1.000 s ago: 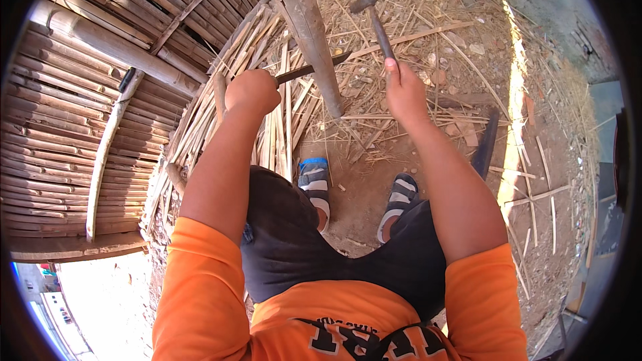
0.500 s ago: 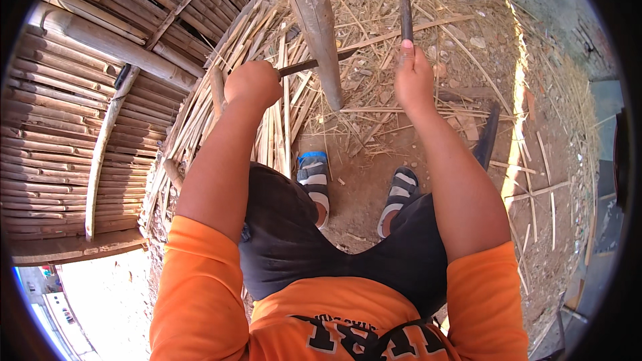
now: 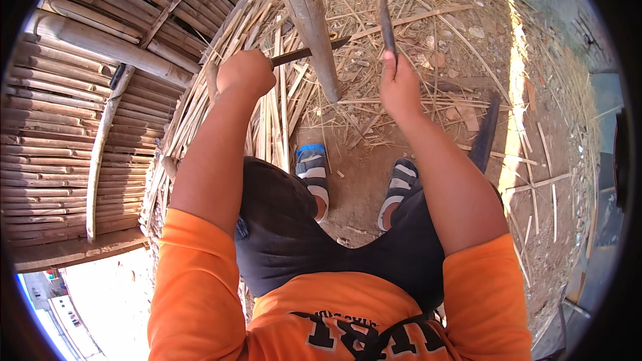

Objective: The person uses a hammer and a metal rod to split or shape pieces of bamboo on a dirt floor.

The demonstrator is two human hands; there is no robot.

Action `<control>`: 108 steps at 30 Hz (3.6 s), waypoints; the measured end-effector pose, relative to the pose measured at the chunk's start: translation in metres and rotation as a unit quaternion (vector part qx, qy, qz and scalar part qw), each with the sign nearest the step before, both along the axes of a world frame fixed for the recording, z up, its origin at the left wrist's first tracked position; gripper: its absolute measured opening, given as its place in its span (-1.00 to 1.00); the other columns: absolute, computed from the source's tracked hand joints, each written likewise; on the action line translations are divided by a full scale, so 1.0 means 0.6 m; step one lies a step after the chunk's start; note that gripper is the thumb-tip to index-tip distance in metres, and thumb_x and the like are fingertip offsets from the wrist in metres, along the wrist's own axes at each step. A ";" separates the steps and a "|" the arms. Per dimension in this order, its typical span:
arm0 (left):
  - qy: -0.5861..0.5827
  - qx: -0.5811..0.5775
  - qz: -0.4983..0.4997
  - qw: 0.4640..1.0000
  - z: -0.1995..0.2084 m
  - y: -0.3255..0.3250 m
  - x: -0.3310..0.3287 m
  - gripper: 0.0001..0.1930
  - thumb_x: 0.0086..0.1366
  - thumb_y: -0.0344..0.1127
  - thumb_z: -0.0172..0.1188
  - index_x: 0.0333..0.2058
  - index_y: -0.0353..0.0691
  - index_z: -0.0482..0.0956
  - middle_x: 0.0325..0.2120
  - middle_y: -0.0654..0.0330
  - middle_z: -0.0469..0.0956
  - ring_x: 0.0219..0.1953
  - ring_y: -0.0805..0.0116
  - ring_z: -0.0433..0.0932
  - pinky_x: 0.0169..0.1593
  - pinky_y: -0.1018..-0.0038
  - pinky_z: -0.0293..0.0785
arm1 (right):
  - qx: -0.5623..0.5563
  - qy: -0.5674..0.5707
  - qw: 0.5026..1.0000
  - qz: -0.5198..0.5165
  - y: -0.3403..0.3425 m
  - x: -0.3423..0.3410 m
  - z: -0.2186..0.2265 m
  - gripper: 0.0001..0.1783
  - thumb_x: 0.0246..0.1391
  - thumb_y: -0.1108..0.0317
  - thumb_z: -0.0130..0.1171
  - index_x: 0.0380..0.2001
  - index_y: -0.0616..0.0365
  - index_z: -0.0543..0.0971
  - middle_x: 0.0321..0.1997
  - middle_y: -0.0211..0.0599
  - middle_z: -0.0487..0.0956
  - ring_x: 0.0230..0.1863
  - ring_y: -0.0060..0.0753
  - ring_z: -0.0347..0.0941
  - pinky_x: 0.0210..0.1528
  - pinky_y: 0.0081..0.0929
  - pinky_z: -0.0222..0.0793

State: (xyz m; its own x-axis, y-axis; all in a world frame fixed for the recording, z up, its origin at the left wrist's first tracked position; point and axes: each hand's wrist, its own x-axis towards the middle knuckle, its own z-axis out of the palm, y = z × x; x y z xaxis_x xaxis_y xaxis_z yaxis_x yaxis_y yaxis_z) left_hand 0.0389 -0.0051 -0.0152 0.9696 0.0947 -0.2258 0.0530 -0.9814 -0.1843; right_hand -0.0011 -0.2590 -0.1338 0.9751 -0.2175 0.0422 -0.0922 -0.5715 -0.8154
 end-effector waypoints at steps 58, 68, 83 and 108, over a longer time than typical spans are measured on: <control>0.002 0.024 0.026 0.999 -0.048 0.043 -0.003 -0.70 0.30 -0.27 0.13 -0.08 -0.17 0.74 -0.03 0.01 0.70 0.00 0.05 0.71 0.03 0.22 0.64 | 0.016 0.014 1.000 -0.015 0.003 0.024 0.051 -0.37 0.45 -0.14 -0.13 -0.27 0.29 0.55 -0.36 0.17 0.64 -0.27 0.26 0.60 -0.18 0.07 0.46; 0.012 0.021 -0.025 0.999 -0.054 0.025 0.003 -0.69 0.31 -0.25 0.13 -0.07 -0.19 0.73 -0.04 0.02 0.70 0.01 0.05 0.70 0.06 0.21 0.64 | -0.096 0.105 0.989 0.042 -0.012 -0.006 -0.057 -0.41 0.45 -0.11 -0.13 -0.23 0.28 0.55 -0.32 0.16 0.65 -0.19 0.35 0.59 -0.04 0.15 0.45; 0.016 0.013 0.006 1.000 -0.072 0.037 0.015 -0.68 0.30 -0.24 0.14 -0.06 -0.17 0.73 -0.04 0.00 0.70 0.02 0.06 0.69 0.06 0.22 0.63 | -0.028 0.049 0.998 -0.002 0.004 0.031 0.007 -0.42 0.47 -0.08 -0.14 -0.23 0.30 0.52 -0.41 0.13 0.60 -0.31 0.24 0.56 -0.18 0.07 0.42; -0.005 -0.012 0.011 1.000 -0.089 0.027 0.024 -0.71 0.29 -0.26 0.14 -0.11 -0.16 0.75 -0.08 0.03 0.72 -0.01 0.06 0.71 0.04 0.23 0.63 | -0.099 0.097 0.990 0.004 0.001 0.011 -0.032 -0.41 0.45 -0.13 -0.13 -0.23 0.25 0.53 -0.40 0.09 0.64 -0.30 0.22 0.60 -0.24 0.05 0.45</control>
State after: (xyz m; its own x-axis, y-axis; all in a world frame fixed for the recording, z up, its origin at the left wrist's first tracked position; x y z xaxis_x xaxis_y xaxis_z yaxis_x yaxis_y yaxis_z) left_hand 0.0530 0.0114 -0.0689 0.9697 0.1106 -0.2178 0.0764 -0.9842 -0.1597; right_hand 0.0053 -0.2586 -0.1530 0.9709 -0.2153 -0.1047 -0.2303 -0.7202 -0.6544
